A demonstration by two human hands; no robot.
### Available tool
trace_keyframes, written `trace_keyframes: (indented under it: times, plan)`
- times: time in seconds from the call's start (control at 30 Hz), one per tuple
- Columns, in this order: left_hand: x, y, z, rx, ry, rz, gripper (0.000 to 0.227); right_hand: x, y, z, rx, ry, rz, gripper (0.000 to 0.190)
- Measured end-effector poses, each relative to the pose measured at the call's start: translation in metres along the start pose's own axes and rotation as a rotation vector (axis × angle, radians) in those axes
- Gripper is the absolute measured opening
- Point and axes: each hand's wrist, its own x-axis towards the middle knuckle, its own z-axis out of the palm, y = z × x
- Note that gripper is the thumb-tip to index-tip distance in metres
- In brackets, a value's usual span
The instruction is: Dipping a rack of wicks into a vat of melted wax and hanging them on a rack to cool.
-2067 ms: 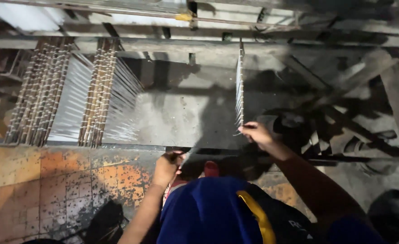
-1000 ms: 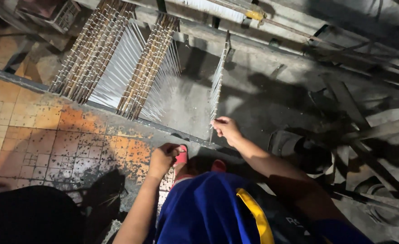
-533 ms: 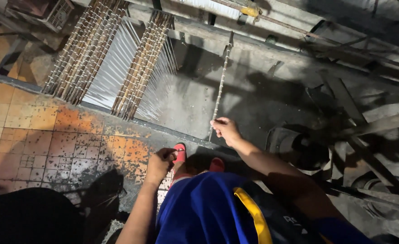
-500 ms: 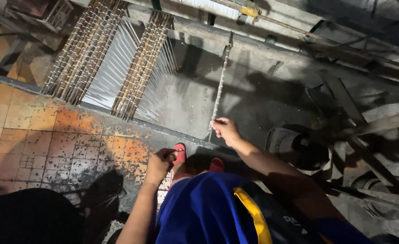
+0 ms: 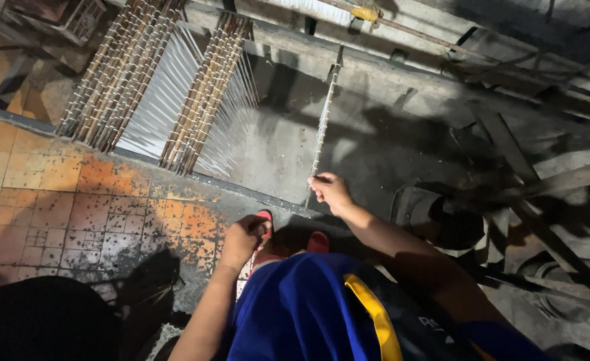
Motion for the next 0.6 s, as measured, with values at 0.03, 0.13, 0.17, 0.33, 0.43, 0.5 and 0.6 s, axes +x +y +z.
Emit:
trace_keyframes:
  times: [0.03, 0.13, 0.17, 0.33, 0.43, 0.5, 0.6]
  plan:
    - [-0.004, 0.011, -0.003, 0.001, -0.004, 0.001, 0.029, -0.001, 0.0, -0.001, 0.001, 0.004, 0.0, 0.032]
    - [-0.014, 0.041, -0.009, 0.13, -0.039, 0.02, 0.032, -0.004, 0.0, -0.007, -0.01, 0.013, -0.01, 0.032]
    - [-0.018, 0.047, -0.01, 0.131, -0.042, 0.015, 0.032, -0.005, 0.001, -0.01, -0.007, 0.018, -0.019, 0.031]
    - [-0.004, 0.02, 0.0, 0.038, -0.057, -0.002, 0.037, -0.022, -0.005, -0.036, -0.005, 0.068, -0.04, 0.028]
    - [-0.007, 0.023, -0.001, 0.093, -0.07, 0.018, 0.036, -0.023, 0.006, -0.059, 0.002, 0.109, -0.053, 0.033]
    - [-0.011, 0.025, 0.001, 0.086, -0.078, 0.023, 0.034, -0.014, 0.026, -0.079, 0.007, 0.146, -0.063, 0.035]
    - [-0.005, 0.018, 0.011, 0.091, -0.083, 0.025, 0.033, -0.017, 0.037, -0.104, -0.031, 0.184, -0.097, 0.027]
